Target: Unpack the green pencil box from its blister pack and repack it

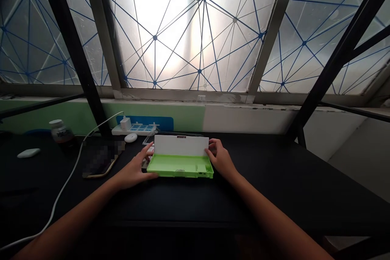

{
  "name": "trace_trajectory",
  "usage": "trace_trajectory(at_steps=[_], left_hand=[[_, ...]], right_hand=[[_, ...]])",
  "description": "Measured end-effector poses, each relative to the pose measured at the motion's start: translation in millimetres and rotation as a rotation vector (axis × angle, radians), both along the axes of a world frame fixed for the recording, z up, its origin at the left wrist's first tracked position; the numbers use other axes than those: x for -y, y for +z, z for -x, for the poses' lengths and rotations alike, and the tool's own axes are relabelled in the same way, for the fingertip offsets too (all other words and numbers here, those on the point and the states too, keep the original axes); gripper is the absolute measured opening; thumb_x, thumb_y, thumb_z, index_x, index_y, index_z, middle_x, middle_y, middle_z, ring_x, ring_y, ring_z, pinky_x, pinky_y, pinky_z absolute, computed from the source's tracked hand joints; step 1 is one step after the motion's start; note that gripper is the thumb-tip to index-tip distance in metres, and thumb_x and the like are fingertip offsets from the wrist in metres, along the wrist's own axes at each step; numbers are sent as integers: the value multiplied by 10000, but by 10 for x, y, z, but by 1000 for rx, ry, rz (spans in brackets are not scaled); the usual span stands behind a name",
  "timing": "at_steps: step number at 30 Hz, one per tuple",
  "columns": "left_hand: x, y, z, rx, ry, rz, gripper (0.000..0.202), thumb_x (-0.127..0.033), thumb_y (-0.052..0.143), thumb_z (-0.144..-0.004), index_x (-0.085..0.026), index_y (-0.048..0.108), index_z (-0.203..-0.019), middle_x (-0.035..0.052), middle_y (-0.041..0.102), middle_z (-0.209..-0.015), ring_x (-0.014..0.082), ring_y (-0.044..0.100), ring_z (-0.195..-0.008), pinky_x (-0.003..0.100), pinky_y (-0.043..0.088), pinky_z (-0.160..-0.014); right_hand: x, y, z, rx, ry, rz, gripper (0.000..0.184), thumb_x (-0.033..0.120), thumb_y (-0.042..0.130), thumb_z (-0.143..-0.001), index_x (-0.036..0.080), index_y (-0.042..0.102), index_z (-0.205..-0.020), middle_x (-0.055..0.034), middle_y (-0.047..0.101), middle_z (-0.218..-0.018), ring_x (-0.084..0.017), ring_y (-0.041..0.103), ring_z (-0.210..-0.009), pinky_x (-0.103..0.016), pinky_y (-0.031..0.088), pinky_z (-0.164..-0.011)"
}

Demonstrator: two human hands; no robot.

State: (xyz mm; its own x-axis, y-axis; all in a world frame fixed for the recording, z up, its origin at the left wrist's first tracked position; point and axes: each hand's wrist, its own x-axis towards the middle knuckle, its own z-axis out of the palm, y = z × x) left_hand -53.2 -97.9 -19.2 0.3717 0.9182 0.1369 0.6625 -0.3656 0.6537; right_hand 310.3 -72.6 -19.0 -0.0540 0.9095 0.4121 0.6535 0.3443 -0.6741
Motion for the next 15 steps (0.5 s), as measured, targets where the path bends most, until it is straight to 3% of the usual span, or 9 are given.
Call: trace_trajectory(at_steps=[2,4,7,11,15], left_hand=[[-5,12,-3,21,41,27,1062,-638,709,-774,-284,133,-1593,154,522,-1442,366,521,-1280,491,384,-1068],[-15,26,-11,14,92,26,914,-682,658,-787,-264,320,-1527,145,576,-1361,351,560,-1212,445,445,-992],[-41,44,-28,-13,152,3,622,-723,505,-861,-264,566,-1276,103,651,-1183,330,597,-1102,440,453,-949],[-85,38,-40,-35,159,-33,552,-700,315,-944,-262,606,-1111,66,665,-1049,303,599,-1030,437,435,-939],[-119,14,-62,-75,118,-71,535,-703,387,-915,-252,660,-1003,71,660,-1086,317,575,-1058,440,417,-940]], right_hand=[[68,-9,-31,0,37,4,429,542,489,-948,233,462,-1243,-97,692,-1054,-250,709,-884,-354,557,-726],[157,17,-59,23,99,17,419,551,439,-967,243,505,-1243,-98,694,-1106,-257,699,-968,-374,556,-804],[253,78,-80,81,200,50,482,601,528,-900,253,584,-1227,-89,693,-1198,-288,675,-1061,-392,555,-864],[254,100,-57,143,181,75,498,577,651,-841,255,591,-1217,-85,697,-1202,-302,667,-1076,-389,559,-848],[167,48,-16,191,98,88,433,575,479,-955,248,558,-1227,-76,734,-1069,-255,717,-872,-331,556,-658]])
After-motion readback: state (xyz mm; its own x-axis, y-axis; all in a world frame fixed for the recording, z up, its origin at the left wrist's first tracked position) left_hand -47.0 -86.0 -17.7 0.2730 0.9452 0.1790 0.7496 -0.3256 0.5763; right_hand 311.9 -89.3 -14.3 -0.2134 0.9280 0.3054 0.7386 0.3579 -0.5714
